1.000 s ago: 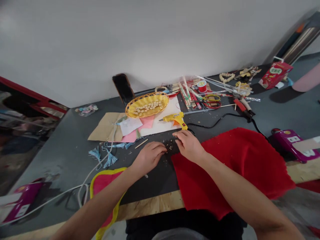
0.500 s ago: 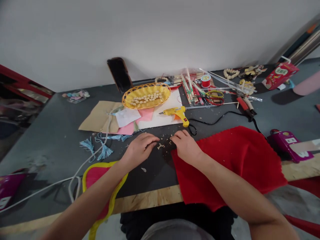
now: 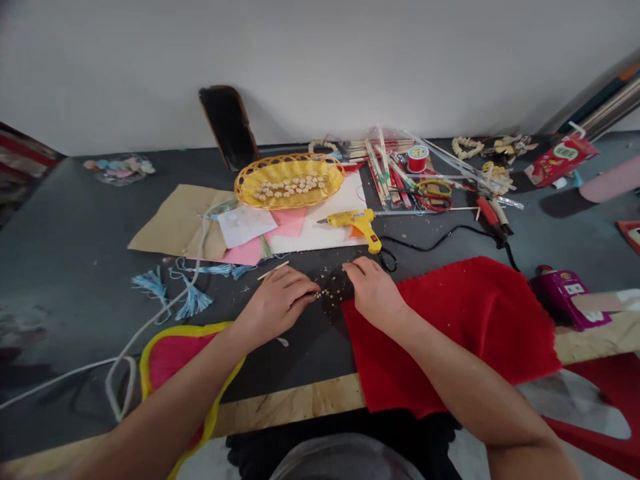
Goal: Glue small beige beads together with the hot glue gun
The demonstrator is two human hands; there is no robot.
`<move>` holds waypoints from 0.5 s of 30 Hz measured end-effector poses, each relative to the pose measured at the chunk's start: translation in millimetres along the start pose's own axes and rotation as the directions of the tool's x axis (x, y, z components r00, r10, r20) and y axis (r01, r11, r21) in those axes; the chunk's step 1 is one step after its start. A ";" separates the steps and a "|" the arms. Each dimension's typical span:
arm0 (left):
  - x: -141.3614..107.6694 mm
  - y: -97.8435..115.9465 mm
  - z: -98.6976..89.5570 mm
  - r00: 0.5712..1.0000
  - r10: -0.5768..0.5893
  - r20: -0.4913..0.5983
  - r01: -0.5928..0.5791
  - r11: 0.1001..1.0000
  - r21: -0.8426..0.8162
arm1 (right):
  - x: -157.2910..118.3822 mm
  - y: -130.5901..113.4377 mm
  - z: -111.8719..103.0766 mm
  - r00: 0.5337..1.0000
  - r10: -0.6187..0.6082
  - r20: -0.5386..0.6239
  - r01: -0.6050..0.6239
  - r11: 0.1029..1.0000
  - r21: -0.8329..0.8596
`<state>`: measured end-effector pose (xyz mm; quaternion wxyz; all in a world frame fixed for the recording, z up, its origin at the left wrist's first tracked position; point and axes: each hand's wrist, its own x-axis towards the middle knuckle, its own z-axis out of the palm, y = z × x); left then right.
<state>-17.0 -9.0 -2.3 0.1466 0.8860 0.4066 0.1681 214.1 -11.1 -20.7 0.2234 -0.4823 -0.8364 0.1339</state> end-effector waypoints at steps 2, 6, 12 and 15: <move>-1.0 -2.7 0.0 0.999 -0.029 -0.041 0.028 0.999 -0.023 | 0.1 -1.2 -1.1 1.000 -0.022 0.018 0.022 1.000 0.006; -2.4 -5.6 -1.2 0.996 -0.054 -0.076 0.053 0.998 -0.020 | 1.0 -1.4 -4.3 1.000 -0.016 -0.013 0.018 0.992 0.126; -2.8 -0.2 -3.5 1.000 -0.007 0.028 0.005 0.998 0.061 | 1.6 -3.9 -5.8 1.000 0.015 -0.008 -0.014 0.992 0.126; -2.8 0.9 -3.6 0.999 -0.009 0.038 0.006 0.998 0.070 | -0.8 -5.5 -6.5 1.000 -0.018 0.021 0.016 0.993 0.113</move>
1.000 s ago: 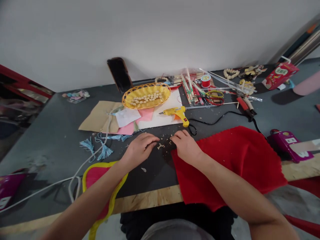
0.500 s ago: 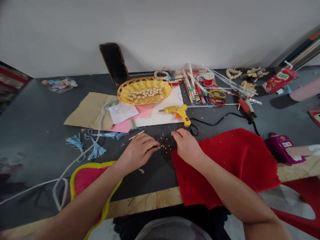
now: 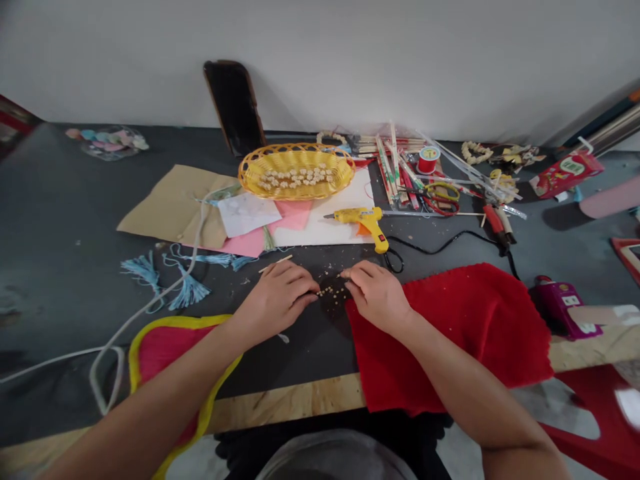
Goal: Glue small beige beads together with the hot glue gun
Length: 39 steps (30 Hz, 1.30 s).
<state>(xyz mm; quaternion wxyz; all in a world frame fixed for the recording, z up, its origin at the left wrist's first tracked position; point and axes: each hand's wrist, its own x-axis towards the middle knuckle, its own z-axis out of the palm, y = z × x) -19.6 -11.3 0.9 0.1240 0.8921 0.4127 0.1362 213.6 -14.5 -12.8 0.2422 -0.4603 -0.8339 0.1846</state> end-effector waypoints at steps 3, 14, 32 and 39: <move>0.5 -0.7 0.3 1.000 -0.006 -0.001 0.006 1.000 0.008 | -2.5 0.3 -1.2 0.999 -0.029 0.037 0.030 0.999 -0.020; 1.3 -2.6 7.8 0.998 -0.007 -0.064 0.006 1.000 -0.012 | -0.6 -4.6 1.9 0.995 -0.027 0.098 0.045 0.981 -0.189; -0.2 -1.4 8.1 0.996 0.088 -0.006 -0.088 0.993 -0.081 | 3.4 -5.4 2.9 1.000 -0.010 -0.012 0.010 0.999 -0.041; -0.1 -0.7 8.1 0.995 0.092 -0.042 -0.096 0.991 -0.093 | 3.3 -5.9 2.0 0.999 -0.015 -0.033 0.015 1.000 0.015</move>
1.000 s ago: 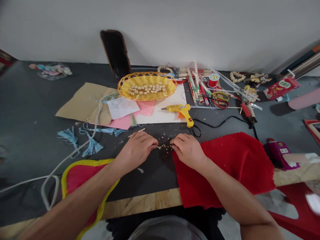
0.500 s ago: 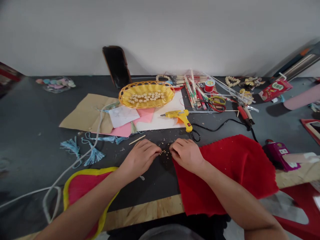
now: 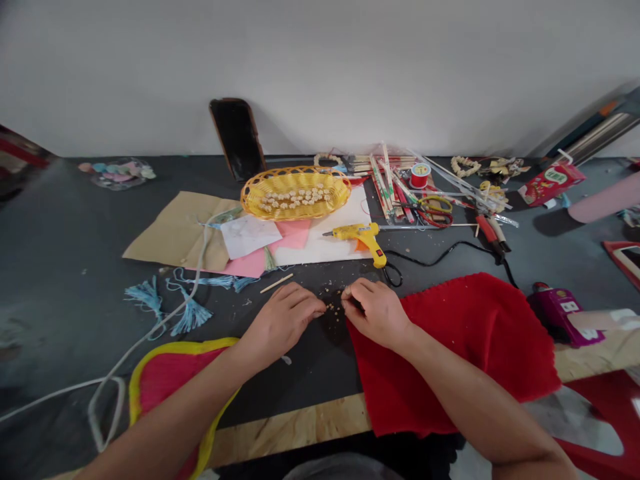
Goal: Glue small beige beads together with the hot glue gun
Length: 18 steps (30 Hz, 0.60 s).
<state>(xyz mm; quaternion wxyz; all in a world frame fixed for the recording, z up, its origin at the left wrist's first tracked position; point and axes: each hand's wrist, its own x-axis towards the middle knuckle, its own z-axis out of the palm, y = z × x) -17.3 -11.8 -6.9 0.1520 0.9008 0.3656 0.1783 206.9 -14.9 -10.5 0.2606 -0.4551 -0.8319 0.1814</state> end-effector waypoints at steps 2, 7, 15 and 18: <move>0.7 0.8 -0.5 1.000 0.004 -0.020 -0.004 1.000 -0.006 | 0.0 -0.5 -0.9 1.000 -0.002 -0.003 0.002 1.000 0.021; 1.8 2.7 -1.3 0.999 0.010 -0.048 -0.012 0.999 -0.035 | -0.2 -3.0 -2.5 1.000 -0.012 -0.023 0.014 0.995 0.101; 1.2 2.1 -2.3 0.995 0.063 -0.079 -0.066 0.997 -0.036 | 0.2 -2.2 -2.0 0.998 -0.032 -0.061 0.039 0.991 0.131; 2.9 1.9 -3.3 0.988 0.041 -0.147 -0.053 0.996 -0.077 | -0.7 -3.7 -5.4 0.994 -0.025 -0.109 0.041 0.989 0.143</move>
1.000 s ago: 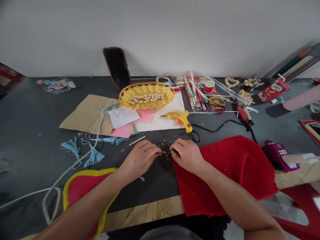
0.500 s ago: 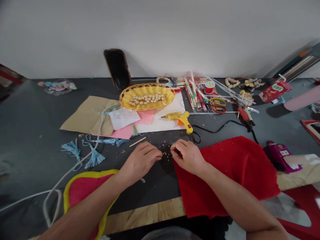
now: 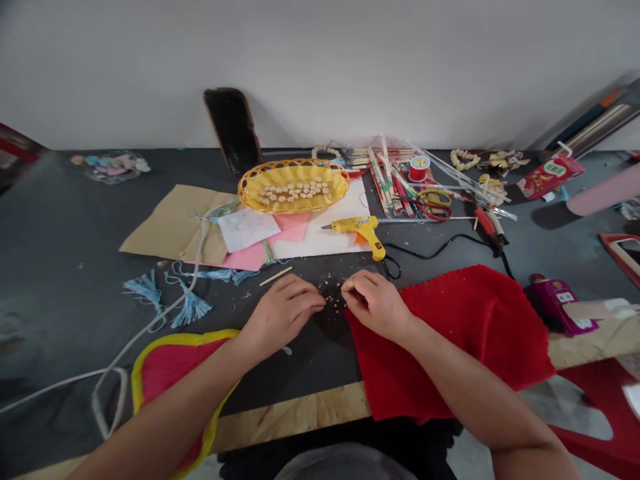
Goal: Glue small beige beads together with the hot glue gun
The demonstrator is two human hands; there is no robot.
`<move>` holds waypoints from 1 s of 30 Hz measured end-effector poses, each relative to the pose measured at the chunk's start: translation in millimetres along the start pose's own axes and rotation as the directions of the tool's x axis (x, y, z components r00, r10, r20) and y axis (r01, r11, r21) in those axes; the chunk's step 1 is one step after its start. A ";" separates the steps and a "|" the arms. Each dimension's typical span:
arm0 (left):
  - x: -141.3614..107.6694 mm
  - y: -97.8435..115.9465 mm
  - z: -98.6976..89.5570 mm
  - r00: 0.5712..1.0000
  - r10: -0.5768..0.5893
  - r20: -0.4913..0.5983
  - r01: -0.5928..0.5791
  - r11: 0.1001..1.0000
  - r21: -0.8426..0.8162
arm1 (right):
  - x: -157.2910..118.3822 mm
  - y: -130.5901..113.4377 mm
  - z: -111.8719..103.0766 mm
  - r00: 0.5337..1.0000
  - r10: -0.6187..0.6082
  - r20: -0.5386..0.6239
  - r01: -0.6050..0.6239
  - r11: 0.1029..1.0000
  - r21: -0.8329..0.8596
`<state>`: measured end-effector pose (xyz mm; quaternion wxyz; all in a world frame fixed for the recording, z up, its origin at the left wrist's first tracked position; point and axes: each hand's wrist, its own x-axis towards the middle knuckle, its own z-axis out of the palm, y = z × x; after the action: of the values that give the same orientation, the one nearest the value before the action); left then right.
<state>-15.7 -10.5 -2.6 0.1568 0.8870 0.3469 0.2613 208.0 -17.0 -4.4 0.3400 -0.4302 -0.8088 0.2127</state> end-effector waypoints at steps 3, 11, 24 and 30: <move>1.8 0.9 -2.6 0.992 -0.078 -0.097 0.069 0.993 -0.099 | 0.9 -9.6 -8.6 0.999 0.029 -0.026 -0.028 0.999 0.040; 2.2 9.5 -11.3 0.907 -0.421 -0.021 0.364 0.808 -0.463 | 12.7 -30.3 -10.4 0.978 0.195 -0.074 -0.174 0.958 0.228; 5.1 10.4 -5.9 0.787 -0.588 0.189 0.538 0.502 -0.677 | 6.8 -8.6 11.3 0.997 -0.062 0.038 0.064 0.996 -0.057; 4.4 8.3 -7.8 0.796 -0.580 0.174 0.542 0.552 -0.634 | 8.0 -4.4 3.0 0.999 0.032 0.001 -0.032 0.999 0.042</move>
<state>-13.0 -12.5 9.1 0.5221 0.6085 0.5009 0.3259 200.2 -12.8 -0.6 0.3451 -0.4359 -0.7972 0.2350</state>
